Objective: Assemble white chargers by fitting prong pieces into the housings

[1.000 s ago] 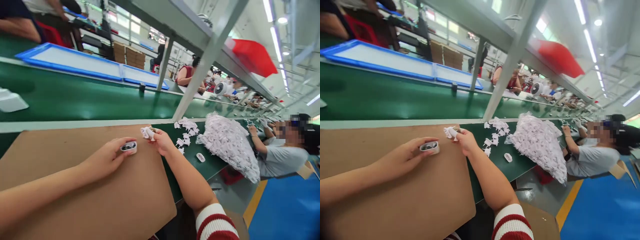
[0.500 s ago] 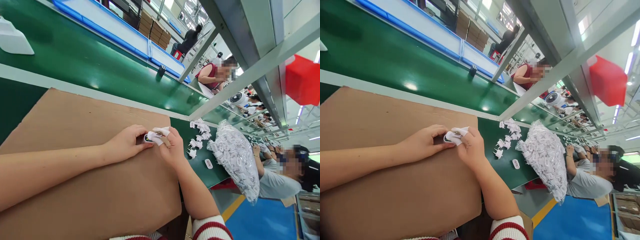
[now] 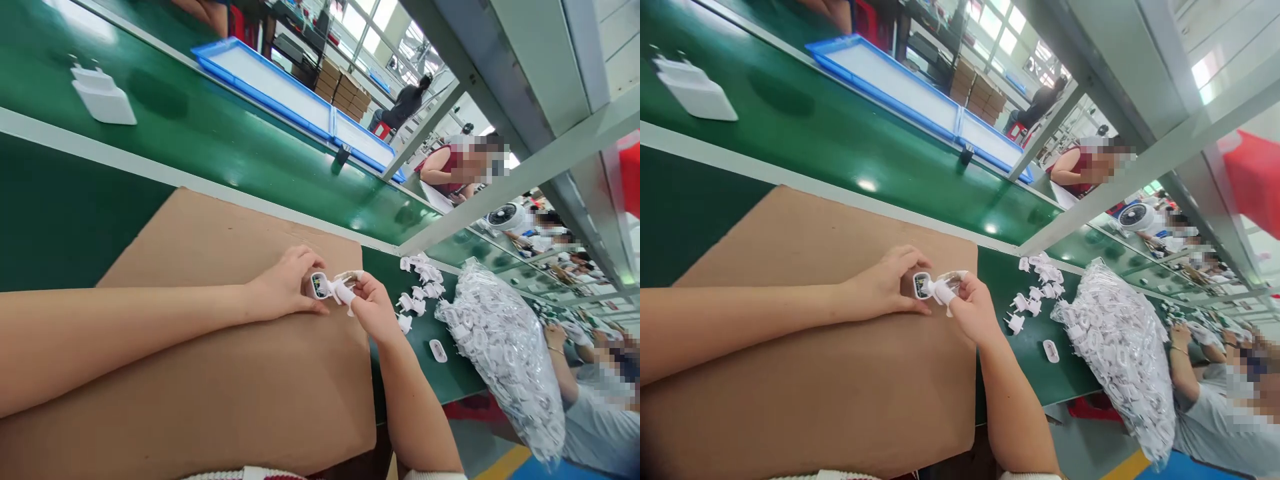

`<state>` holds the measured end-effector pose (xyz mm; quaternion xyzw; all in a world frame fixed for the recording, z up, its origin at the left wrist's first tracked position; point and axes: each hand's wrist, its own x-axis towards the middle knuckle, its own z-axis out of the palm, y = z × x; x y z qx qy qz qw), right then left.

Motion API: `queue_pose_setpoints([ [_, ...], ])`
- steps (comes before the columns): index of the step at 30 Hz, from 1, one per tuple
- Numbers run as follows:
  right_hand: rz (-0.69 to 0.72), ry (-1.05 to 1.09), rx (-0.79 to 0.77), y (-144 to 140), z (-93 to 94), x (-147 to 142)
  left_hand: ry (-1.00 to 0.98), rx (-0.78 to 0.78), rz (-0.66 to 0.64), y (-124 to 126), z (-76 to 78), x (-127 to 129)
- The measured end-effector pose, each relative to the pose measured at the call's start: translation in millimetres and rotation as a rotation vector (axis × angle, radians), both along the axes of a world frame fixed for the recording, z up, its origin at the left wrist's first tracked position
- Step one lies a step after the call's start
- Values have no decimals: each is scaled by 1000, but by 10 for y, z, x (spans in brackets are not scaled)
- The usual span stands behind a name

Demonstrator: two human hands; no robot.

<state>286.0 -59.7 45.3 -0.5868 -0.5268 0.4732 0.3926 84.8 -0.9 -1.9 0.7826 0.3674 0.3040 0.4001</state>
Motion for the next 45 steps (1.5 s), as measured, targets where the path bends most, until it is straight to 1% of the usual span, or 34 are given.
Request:
queue_pose_setpoints([
  [1, -14, -7, 30, 3, -5, 5, -20, -25, -30, -7, 11, -2],
  [4, -110, -79, 169, 18, -26, 5, -87, -115, -172, -11, 45, -22],
  [5, -138, -128, 226, 21, -32, 1, -104, -124, -184, -10, 50, -28],
  [7, -156, -251, 355, 21, -41, -5, -117, -118, -143, 1, 47, -35],
  [9, -115, -361, 490, 14, -51, -10, -95, -112, -102, 24, 35, -32],
  [11, -41, -450, 596, 3, -67, -14, -62, -123, -119, 53, 33, -23],
  [13, 26, -537, 667, -6, -91, -23, -43, -125, -142, 75, 52, -17],
  [16, 103, -659, 726, -2, -138, -46, -38, -120, -155, 84, 102, -16],
  [21, 180, -784, 731, 41, -188, -77, -15, -138, -145, 81, 136, -12],
  [28, 235, -933, 775, 85, -137, -80, -28, -122, -146, 80, 107, -15],
  [33, 271, -1066, 704, 128, -72, -84, -14, -106, -150, 84, 107, -12],
  [35, 254, -1113, 674, 146, -50, -98, 5, -94, -133, 94, 96, -2],
  [37, 214, -1138, 649, 147, -53, -123, 21, -40, -102, 96, 80, 12],
  [40, 134, -1131, 591, 127, -136, -165, 32, 38, -105, 84, 52, 30],
  [42, 91, -1109, 581, 131, -223, -177, 20, 8, -121, 81, 30, 40],
  [45, 61, -1082, 644, 157, -302, -157, -42, -86, -78, 77, 7, 56],
])
